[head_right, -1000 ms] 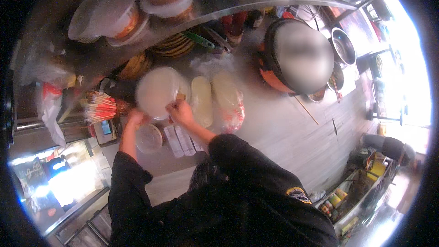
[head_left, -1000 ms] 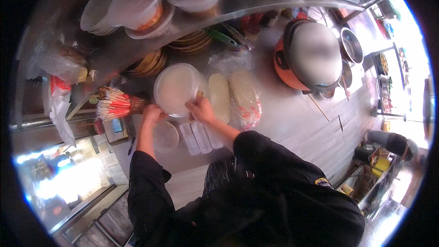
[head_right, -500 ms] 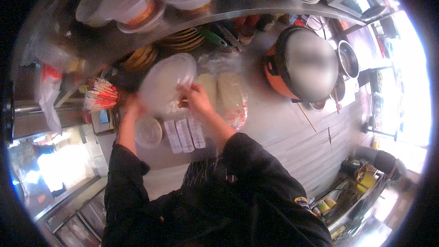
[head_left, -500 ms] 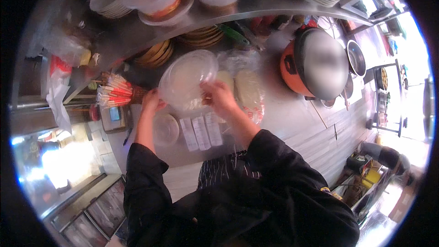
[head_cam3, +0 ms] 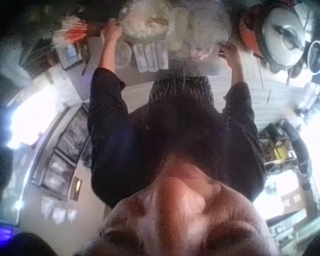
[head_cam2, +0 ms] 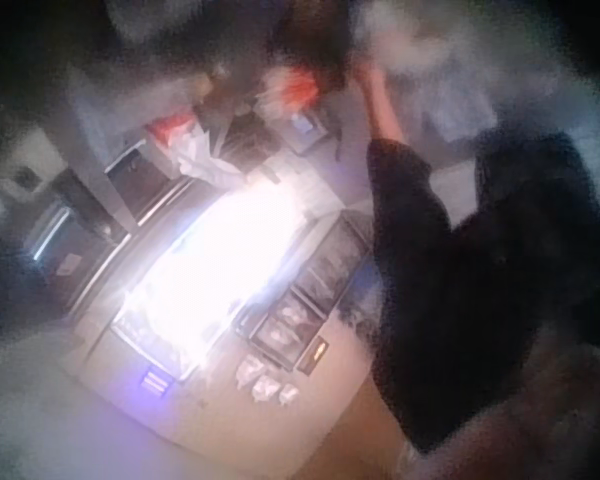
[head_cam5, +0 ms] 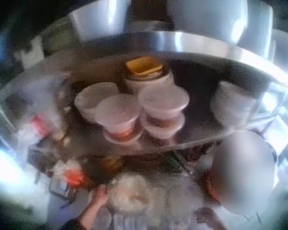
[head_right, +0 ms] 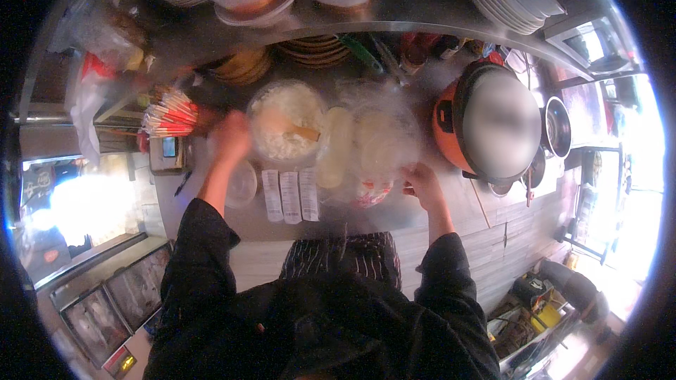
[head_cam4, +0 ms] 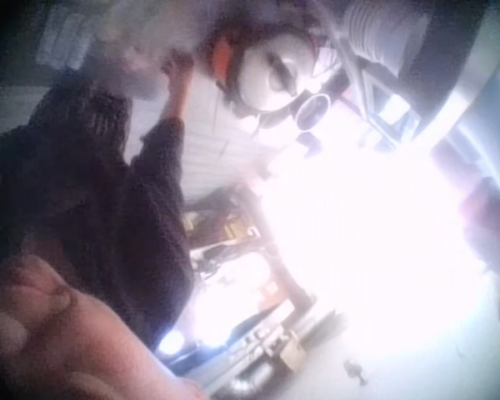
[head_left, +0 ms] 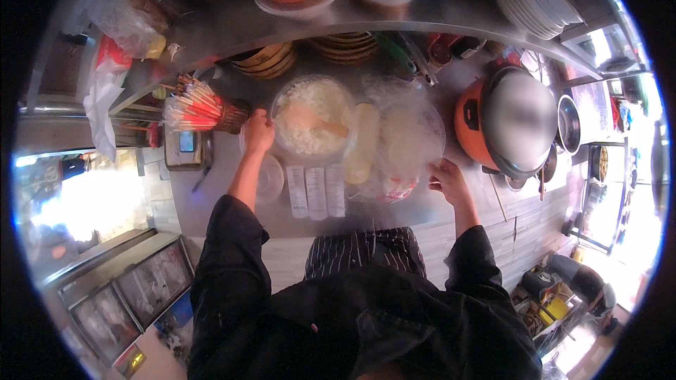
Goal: The person handles a receipt, scoops rice into a bowl, stir-fries vegetables in a wok, and chops green onions, a green pepper, and meat on a cutting board. The person hands a prepared bowl to a coworker and continues chopping.
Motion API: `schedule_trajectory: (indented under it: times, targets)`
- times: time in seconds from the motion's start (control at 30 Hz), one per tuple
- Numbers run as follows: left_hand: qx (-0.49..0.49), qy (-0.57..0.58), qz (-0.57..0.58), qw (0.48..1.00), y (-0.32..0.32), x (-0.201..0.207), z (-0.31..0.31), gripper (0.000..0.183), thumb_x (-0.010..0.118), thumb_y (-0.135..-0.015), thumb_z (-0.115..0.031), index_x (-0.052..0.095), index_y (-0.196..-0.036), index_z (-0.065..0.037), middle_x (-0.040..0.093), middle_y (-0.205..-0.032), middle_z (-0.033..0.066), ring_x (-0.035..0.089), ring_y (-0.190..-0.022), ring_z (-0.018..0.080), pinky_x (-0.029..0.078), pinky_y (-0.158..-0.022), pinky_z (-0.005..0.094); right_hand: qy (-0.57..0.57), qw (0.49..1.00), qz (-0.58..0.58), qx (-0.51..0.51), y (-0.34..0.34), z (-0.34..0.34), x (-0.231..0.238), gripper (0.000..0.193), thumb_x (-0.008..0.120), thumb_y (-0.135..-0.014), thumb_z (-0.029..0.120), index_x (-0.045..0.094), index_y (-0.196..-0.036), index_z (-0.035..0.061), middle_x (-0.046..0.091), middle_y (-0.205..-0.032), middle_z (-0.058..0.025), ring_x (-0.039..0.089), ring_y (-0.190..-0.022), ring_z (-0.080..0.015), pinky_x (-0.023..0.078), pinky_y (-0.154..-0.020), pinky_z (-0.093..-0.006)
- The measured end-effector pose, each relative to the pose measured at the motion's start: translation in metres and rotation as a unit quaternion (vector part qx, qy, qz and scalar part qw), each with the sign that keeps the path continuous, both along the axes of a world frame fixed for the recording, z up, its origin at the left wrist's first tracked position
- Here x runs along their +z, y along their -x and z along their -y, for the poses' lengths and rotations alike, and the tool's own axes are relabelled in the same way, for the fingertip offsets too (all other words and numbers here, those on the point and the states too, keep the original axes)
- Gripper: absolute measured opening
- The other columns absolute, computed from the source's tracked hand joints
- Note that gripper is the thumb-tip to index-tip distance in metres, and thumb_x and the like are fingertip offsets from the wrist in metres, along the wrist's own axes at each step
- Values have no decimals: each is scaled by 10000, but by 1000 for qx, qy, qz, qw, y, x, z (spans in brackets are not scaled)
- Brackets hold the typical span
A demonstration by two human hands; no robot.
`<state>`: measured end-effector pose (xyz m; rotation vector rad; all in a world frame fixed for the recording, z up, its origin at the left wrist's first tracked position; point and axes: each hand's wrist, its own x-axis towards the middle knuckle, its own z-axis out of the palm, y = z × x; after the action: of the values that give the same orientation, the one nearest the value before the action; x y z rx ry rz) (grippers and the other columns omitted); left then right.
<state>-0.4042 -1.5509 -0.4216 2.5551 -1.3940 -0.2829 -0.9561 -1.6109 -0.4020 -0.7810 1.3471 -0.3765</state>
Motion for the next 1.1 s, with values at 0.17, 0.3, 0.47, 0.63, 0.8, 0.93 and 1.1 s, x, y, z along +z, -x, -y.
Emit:
schedule_trajectory:
  times: [0.17,0.3,0.47,0.63,0.8,0.93,1.1]
  targets:
    - [14,116,-136,984,29,31,-41,258,736,-992,-73,687,-1241,-28,772,-1107,144,743,-1018,285,604,-891,423,67,994,-82,-32,-3,-3,-7,448,780,-1036,319,603,-1338,39,699,-1001,-69,707,-796,-159,625,-623,-342]
    - [25,146,-296,944,95,42,-109,264,716,-1016,-27,676,-1277,-41,743,-1135,82,709,-991,201,600,-883,360,86,993,-75,-18,14,-17,-11,315,725,-1078,310,645,-1208,34,695,-970,-78,727,-776,-181,632,-612,-345]
    - [124,163,-522,828,184,21,-179,221,709,-1053,-63,677,-1271,-50,742,-1079,42,698,-899,129,595,-770,306,160,974,-147,62,34,-34,5,208,623,-1097,178,685,-990,11,699,-815,-75,717,-655,-167,614,-549,-343]
    - [63,63,-539,837,209,7,-188,157,706,-1075,-97,697,-1225,-51,739,-924,17,678,-754,111,565,-640,303,238,959,-112,103,9,-30,81,250,630,-1077,182,749,-970,-10,719,-752,-76,705,-614,-170,573,-570,-354]
    - [-21,174,-552,815,198,8,-167,186,701,-1079,-122,694,-1246,-41,752,-997,26,706,-826,116,592,-688,296,461,858,-146,173,-37,20,253,138,685,-1023,108,774,-1031,2,734,-811,-94,716,-734,-188,568,-668,-351]
    - [-5,212,-586,782,175,13,-166,196,706,-1086,-132,691,-1251,-28,756,-1011,33,718,-864,113,607,-707,296,731,641,-158,175,-103,88,431,164,727,-1004,138,789,-1085,10,737,-929,-193,739,-837,-265,581,-761,-401]
    - [49,237,-592,769,179,13,-198,181,707,-1089,-134,689,-1228,-19,754,-997,31,705,-810,101,593,-690,285,882,438,-129,113,-248,149,586,251,708,-1044,273,813,-1166,81,779,-998,-184,768,-959,-407,606,-857,-473]
